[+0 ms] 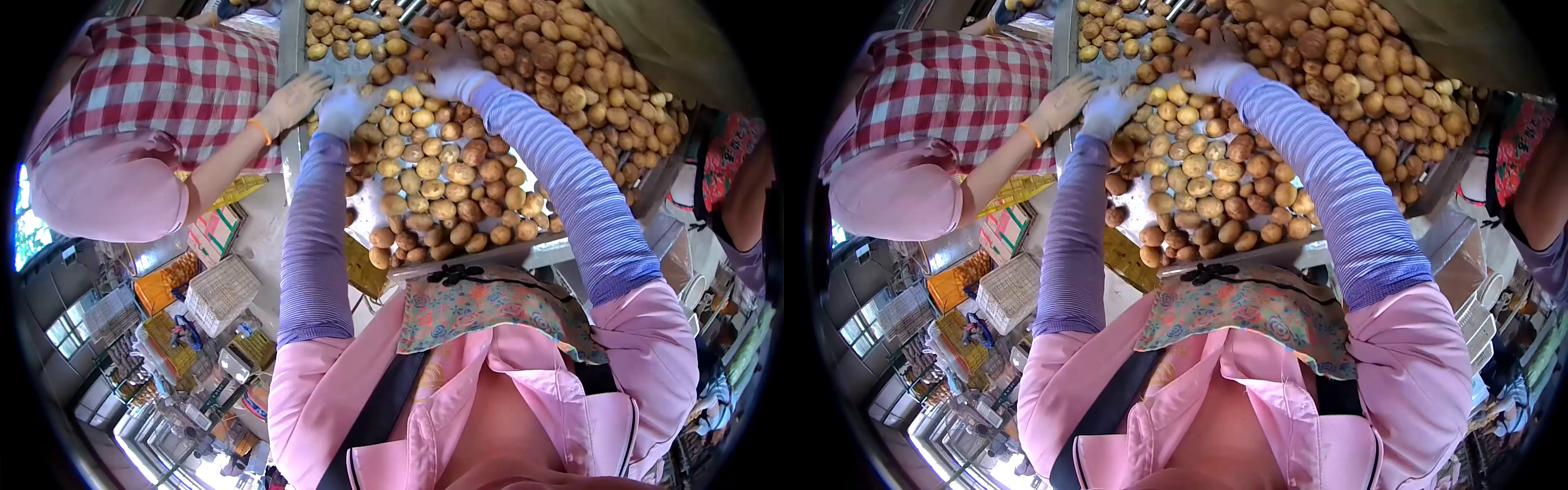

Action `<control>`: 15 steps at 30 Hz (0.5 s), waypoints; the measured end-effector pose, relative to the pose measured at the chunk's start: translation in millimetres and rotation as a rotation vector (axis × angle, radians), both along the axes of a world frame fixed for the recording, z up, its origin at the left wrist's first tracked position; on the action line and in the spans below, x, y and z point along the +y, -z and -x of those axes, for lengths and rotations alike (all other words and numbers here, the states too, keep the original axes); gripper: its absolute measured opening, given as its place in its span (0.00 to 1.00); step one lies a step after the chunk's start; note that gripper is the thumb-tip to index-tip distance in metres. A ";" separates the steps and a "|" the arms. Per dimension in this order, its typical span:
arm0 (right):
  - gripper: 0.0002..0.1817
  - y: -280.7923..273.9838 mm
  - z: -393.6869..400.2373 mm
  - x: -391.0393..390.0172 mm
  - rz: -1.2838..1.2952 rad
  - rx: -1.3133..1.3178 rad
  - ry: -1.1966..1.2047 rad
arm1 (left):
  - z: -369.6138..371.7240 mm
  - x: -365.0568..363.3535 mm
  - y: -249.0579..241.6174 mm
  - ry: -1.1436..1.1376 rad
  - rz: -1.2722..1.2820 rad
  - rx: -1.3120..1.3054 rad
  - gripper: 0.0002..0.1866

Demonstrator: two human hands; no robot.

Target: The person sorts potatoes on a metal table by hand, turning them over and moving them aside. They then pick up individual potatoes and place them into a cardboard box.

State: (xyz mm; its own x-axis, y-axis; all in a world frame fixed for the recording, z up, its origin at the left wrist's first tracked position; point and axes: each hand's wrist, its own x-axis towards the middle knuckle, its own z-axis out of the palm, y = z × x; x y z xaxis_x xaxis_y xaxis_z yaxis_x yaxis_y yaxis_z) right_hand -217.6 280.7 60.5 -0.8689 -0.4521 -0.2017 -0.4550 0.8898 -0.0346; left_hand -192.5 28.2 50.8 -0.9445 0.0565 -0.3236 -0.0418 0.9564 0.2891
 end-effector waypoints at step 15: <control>0.52 19.2 -234.2 60.5 0.332 -0.013 -0.539 | -320.3 -40.0 1.7 -0.177 -0.213 0.063 0.33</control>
State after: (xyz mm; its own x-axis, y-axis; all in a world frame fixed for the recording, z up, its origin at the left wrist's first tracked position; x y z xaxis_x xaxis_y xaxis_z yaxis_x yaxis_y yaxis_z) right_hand 16.7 341.2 41.3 -0.4996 -0.8661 0.0153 -0.8341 0.4763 -0.2782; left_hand 127.8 -11.8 49.1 -0.9636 -0.0511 -0.2624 -0.1787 0.8531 0.4901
